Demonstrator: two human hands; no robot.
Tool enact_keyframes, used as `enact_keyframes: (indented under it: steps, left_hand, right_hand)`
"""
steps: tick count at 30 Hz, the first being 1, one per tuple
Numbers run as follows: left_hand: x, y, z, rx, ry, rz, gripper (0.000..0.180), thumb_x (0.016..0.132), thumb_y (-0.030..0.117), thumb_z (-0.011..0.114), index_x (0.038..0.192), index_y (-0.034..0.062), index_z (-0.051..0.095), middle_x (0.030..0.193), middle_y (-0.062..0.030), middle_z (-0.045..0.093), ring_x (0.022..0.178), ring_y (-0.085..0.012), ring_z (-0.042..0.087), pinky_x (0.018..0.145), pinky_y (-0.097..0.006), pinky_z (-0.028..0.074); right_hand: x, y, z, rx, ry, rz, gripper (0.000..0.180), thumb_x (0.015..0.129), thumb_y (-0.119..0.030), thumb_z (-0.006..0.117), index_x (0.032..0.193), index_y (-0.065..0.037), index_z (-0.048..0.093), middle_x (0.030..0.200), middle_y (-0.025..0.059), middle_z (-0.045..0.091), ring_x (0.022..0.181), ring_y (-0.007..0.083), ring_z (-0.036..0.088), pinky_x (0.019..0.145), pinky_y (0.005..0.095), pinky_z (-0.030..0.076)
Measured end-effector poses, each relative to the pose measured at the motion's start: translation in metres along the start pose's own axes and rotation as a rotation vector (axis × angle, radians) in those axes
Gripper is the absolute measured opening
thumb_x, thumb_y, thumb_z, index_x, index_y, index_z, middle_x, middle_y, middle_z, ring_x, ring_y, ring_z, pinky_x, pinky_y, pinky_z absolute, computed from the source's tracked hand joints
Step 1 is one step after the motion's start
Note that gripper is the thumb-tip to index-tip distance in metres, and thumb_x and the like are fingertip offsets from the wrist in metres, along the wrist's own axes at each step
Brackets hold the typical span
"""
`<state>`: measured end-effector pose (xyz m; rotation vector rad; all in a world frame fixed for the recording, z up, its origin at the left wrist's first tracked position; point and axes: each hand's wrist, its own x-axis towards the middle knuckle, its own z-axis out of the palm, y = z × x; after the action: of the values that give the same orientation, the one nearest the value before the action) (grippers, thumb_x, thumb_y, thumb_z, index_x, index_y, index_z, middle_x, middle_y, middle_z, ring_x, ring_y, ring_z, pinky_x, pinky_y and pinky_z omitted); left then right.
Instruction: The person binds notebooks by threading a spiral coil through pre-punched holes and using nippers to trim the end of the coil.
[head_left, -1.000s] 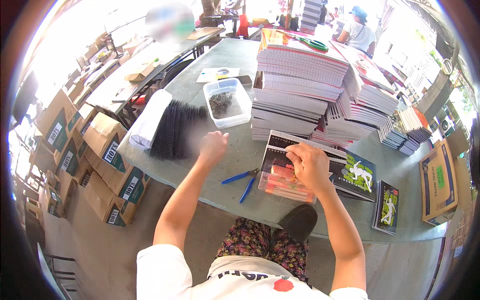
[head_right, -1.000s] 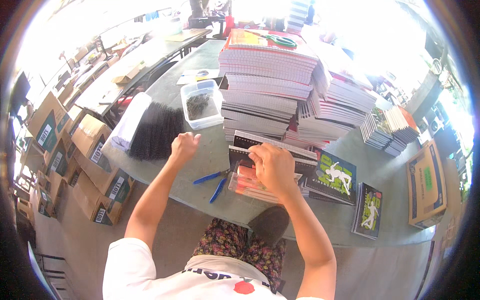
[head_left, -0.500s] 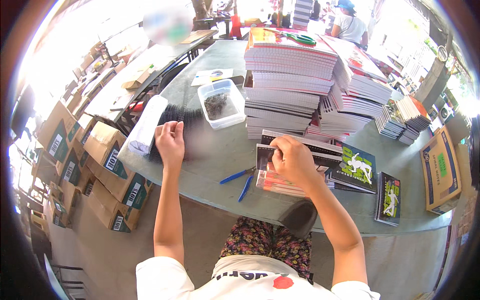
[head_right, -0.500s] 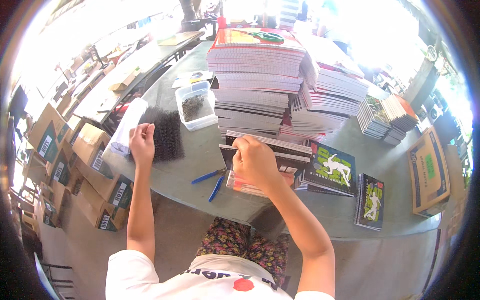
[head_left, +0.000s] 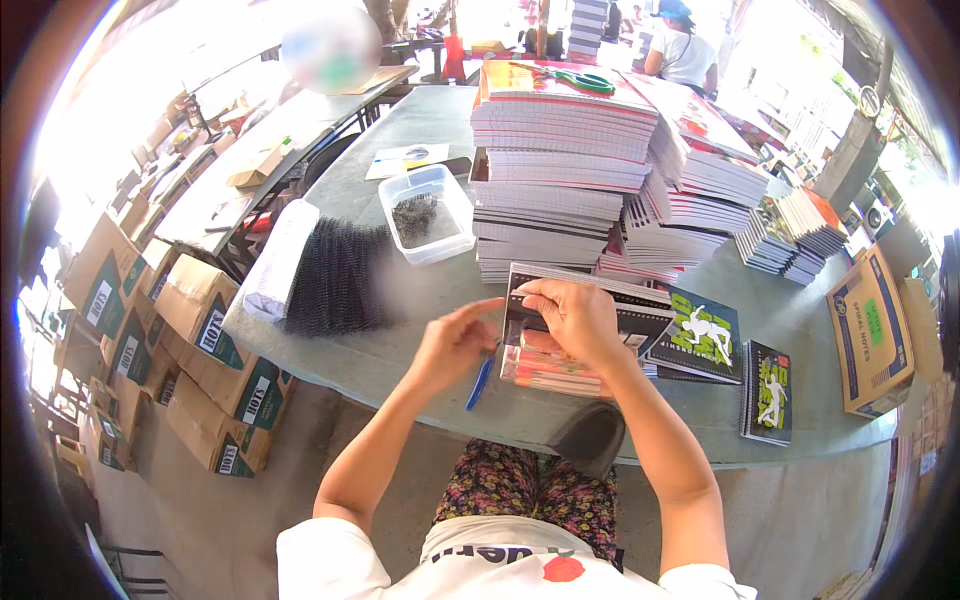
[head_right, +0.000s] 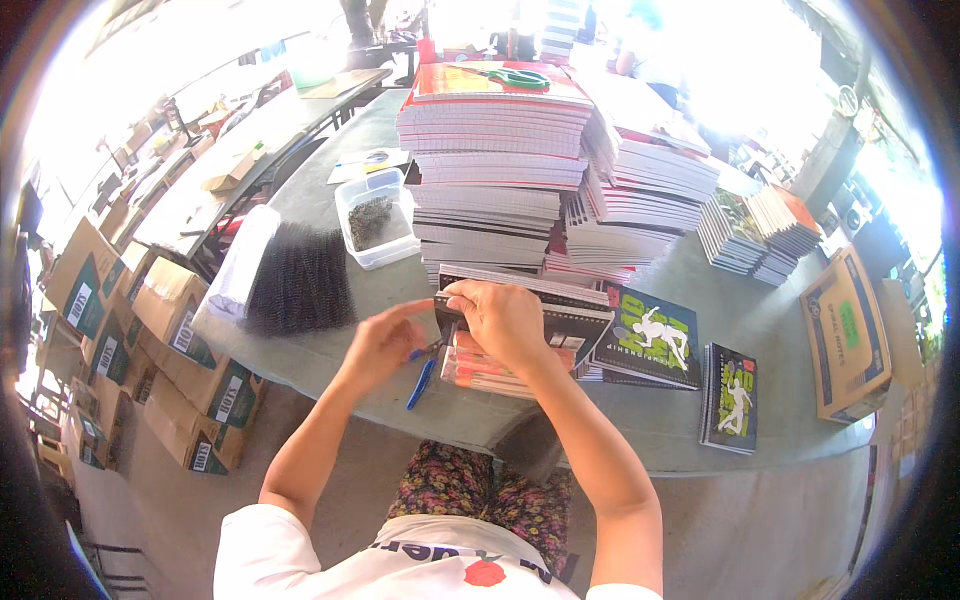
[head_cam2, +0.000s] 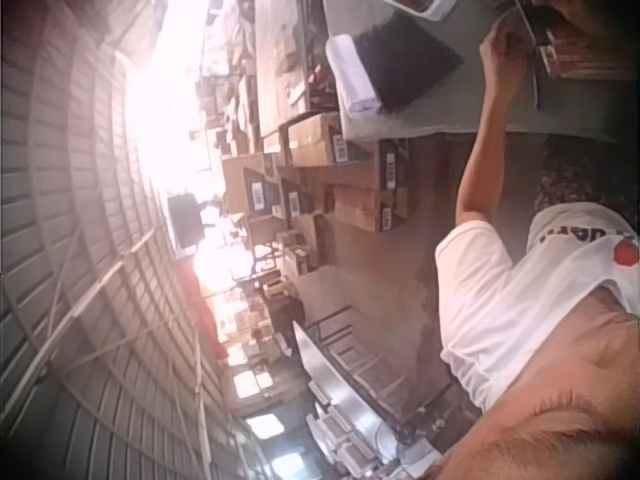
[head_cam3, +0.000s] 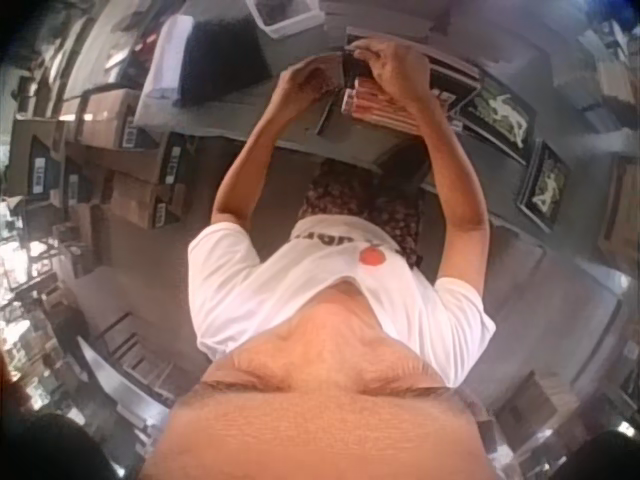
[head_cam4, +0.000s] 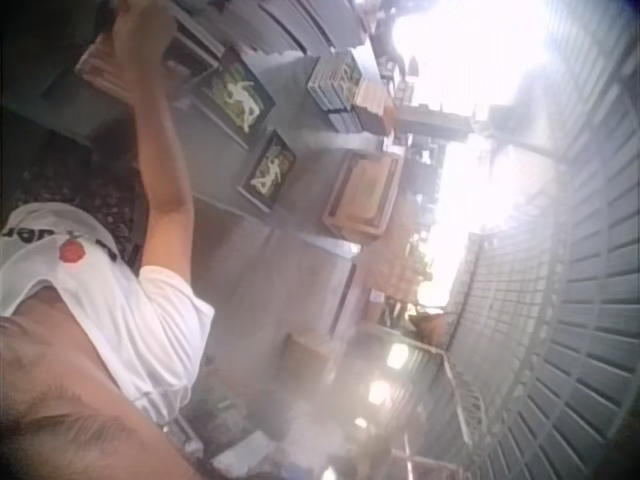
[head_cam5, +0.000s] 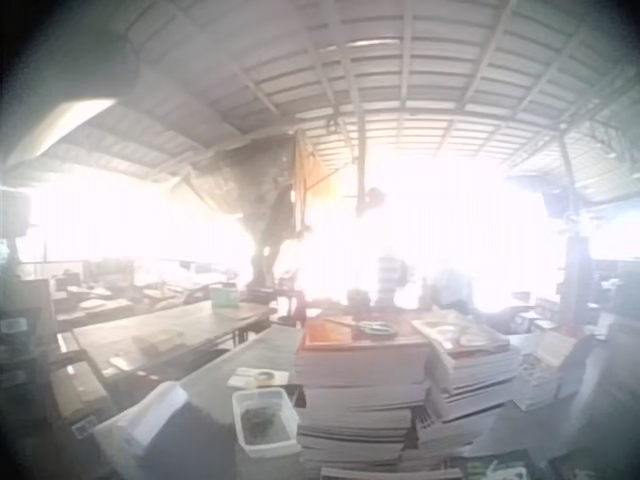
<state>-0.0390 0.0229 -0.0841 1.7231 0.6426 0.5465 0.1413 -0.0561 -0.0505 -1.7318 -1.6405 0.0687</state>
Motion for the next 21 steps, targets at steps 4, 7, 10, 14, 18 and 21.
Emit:
enact_keyframes:
  steps: [4,7,10,14,18,21]
  left_hand:
    - [0.007,0.008,0.003,0.269,0.240,0.403,0.019,0.086,0.003,0.056,0.104,0.0001,0.063,0.082,-0.0132,0.064,0.066,-0.0182,0.062,0.062,-0.029,0.050]
    - [0.005,0.016,0.014,0.338,0.315,0.432,0.018,0.084,0.005,0.061,0.101,0.0005,0.064,0.082,-0.0115,0.066,0.070,-0.0159,0.064,0.063,-0.027,0.049]
    - [0.003,0.021,0.014,0.308,0.374,0.409,0.016,0.082,0.006,0.064,0.096,-0.0003,0.065,0.082,-0.0123,0.067,0.070,-0.0178,0.065,0.063,-0.027,0.049]
    - [0.006,0.020,0.018,0.350,0.416,0.437,0.014,0.081,0.006,0.065,0.095,0.0000,0.065,0.081,-0.0122,0.066,0.066,-0.0184,0.064,0.061,-0.028,0.049]
    - [0.004,0.024,0.015,0.426,0.447,0.445,0.011,0.082,0.005,0.063,0.091,-0.0002,0.063,0.080,-0.0137,0.064,0.063,-0.0252,0.061,0.059,-0.032,0.048]
    - [0.011,0.021,0.014,0.493,0.482,0.633,0.009,0.083,0.006,0.061,0.089,-0.0005,0.062,0.078,-0.0144,0.064,0.063,-0.0302,0.059,0.059,-0.034,0.048]
  right_hand:
    - [0.002,-0.010,-0.009,-0.002,-0.059,0.077,0.019,0.084,-0.028,0.062,0.098,-0.017,0.069,0.076,0.0095,0.066,0.065,0.0273,0.063,0.058,0.0361,0.047]
    - [0.002,-0.013,-0.010,-0.069,-0.109,0.116,0.019,0.085,-0.026,0.061,0.099,-0.017,0.068,0.077,0.0095,0.067,0.067,0.0286,0.063,0.059,0.0370,0.048]
    - [-0.001,-0.011,-0.007,-0.040,-0.053,0.054,0.019,0.085,-0.024,0.060,0.100,-0.016,0.067,0.077,0.0099,0.066,0.068,0.0300,0.063,0.060,0.0380,0.048]
    - [-0.002,-0.013,-0.009,-0.014,-0.056,0.000,0.019,0.085,-0.022,0.061,0.100,-0.014,0.066,0.075,0.0102,0.066,0.068,0.0308,0.063,0.061,0.0382,0.049]
    - [-0.003,-0.017,-0.013,0.021,-0.103,-0.016,0.019,0.082,-0.017,0.062,0.100,-0.012,0.066,0.079,0.0102,0.066,0.069,0.0294,0.063,0.062,0.0373,0.049]
    - [-0.002,-0.013,-0.006,0.019,-0.019,-0.152,0.021,0.079,-0.012,0.063,0.099,-0.010,0.065,0.084,0.0102,0.066,0.072,0.0280,0.063,0.063,0.0365,0.049]
